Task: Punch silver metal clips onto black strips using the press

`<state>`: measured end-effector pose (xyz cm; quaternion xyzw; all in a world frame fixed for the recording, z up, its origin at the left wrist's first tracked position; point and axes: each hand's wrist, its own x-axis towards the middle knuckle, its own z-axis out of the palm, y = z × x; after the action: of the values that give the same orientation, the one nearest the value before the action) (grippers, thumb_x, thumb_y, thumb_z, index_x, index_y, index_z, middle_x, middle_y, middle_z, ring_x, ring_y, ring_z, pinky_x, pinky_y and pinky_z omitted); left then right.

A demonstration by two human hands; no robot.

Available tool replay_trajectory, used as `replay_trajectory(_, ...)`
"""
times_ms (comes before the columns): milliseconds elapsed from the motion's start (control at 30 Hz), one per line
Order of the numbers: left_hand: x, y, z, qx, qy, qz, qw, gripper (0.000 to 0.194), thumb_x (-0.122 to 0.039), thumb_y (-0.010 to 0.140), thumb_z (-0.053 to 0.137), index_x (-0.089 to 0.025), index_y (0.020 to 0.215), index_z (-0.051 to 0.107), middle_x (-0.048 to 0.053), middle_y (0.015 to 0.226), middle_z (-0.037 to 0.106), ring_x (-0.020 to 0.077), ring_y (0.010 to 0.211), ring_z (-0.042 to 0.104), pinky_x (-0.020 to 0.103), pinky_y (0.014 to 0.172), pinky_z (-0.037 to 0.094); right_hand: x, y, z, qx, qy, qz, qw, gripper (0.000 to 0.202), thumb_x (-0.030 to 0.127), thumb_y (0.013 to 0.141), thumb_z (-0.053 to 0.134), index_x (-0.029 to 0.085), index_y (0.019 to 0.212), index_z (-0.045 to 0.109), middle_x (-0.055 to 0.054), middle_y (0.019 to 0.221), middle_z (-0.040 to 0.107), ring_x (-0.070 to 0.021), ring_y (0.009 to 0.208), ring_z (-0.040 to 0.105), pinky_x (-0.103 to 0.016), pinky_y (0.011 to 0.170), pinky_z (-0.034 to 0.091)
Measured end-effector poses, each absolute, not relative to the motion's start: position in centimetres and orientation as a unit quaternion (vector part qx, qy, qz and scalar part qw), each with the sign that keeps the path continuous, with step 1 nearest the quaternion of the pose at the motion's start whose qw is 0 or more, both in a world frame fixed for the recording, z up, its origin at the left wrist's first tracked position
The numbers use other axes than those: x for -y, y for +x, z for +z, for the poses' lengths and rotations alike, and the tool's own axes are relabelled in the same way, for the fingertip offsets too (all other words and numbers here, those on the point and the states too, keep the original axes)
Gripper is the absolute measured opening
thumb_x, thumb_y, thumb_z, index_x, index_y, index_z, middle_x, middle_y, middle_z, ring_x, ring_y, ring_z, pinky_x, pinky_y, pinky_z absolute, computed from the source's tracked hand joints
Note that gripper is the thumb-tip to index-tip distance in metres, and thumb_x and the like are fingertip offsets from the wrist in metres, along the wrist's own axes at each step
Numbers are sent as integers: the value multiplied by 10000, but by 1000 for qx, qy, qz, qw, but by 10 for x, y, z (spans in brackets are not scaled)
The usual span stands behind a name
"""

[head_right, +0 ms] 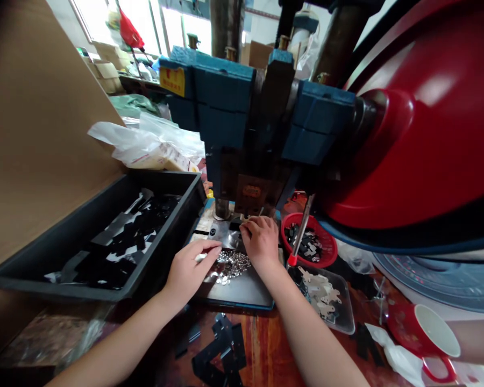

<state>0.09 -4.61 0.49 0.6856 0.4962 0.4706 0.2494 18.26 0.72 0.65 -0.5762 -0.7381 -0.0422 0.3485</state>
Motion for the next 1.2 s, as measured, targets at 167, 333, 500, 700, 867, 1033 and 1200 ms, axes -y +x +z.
replay_trajectory(167, 36, 1, 7, -511, 674, 472, 249, 166, -307, 854, 546, -228, 905, 684, 23, 897, 706, 187, 860, 645, 294, 794, 485, 5, 186, 11, 775, -545, -69, 313, 173, 337, 878, 548, 272, 887, 708, -29, 958, 673, -241, 1009, 510, -472, 997, 290)
replay_trajectory(333, 23, 5, 9, -506, 670, 475, 263, 173, -312, 851, 550, -216, 906, 683, 30, 908, 698, 181, 855, 640, 281, 769, 495, 12, 188, 15, 790, -537, -82, 284, 252, 404, 893, 512, 274, 1035, 675, -42, 1069, 656, -255, 1073, 492, -510, 1030, 259)
replay_trajectory(500, 9, 15, 11, -512, 665, 474, 268, 193, -317, 853, 542, -203, 930, 677, 30, 912, 707, 174, 835, 650, 280, 767, 502, 15, 192, 9, 799, -531, -74, 271, 300, 409, 893, 509, 262, 1118, 642, -50, 1118, 646, -264, 1106, 488, -509, 1035, 279)
replay_trajectory(700, -9, 31, 9, -529, 679, 456, 228, 175, -307, 851, 541, -212, 909, 676, 13, 887, 710, 181, 810, 636, 307, 766, 487, 17, 199, -7, 779, -526, -57, 337, 343, 355, 901, 501, 207, 1203, 574, -65, 1194, 620, -244, 1155, 488, -479, 1028, 338)
replay_trajectory(867, -19, 37, 5, -540, 687, 448, 189, 145, -278, 832, 567, -197, 852, 686, 34, 874, 694, 214, 873, 605, 354, 816, 449, 16, 199, -8, 777, -529, -57, 337, 296, 361, 906, 496, 250, 1154, 615, -40, 1188, 622, -248, 1161, 485, -494, 1042, 322)
replay_trajectory(1033, -21, 37, 3, -548, 692, 439, 166, 144, -283, 828, 570, -195, 842, 684, 39, 877, 685, 220, 876, 596, 373, 834, 435, 16, 198, -4, 779, -533, -66, 323, 291, 369, 907, 497, 260, 1142, 630, -40, 1186, 622, -250, 1176, 473, -502, 1051, 305)
replay_trajectory(1200, -25, 35, 1, -557, 691, 430, 166, 129, -257, 810, 577, -208, 870, 680, 35, 913, 678, 225, 911, 590, 393, 865, 432, 17, 196, 7, 796, -529, -81, 283, 293, 404, 895, 513, 268, 1121, 642, -36, 1174, 633, -272, 1187, 461, -538, 1074, 238)
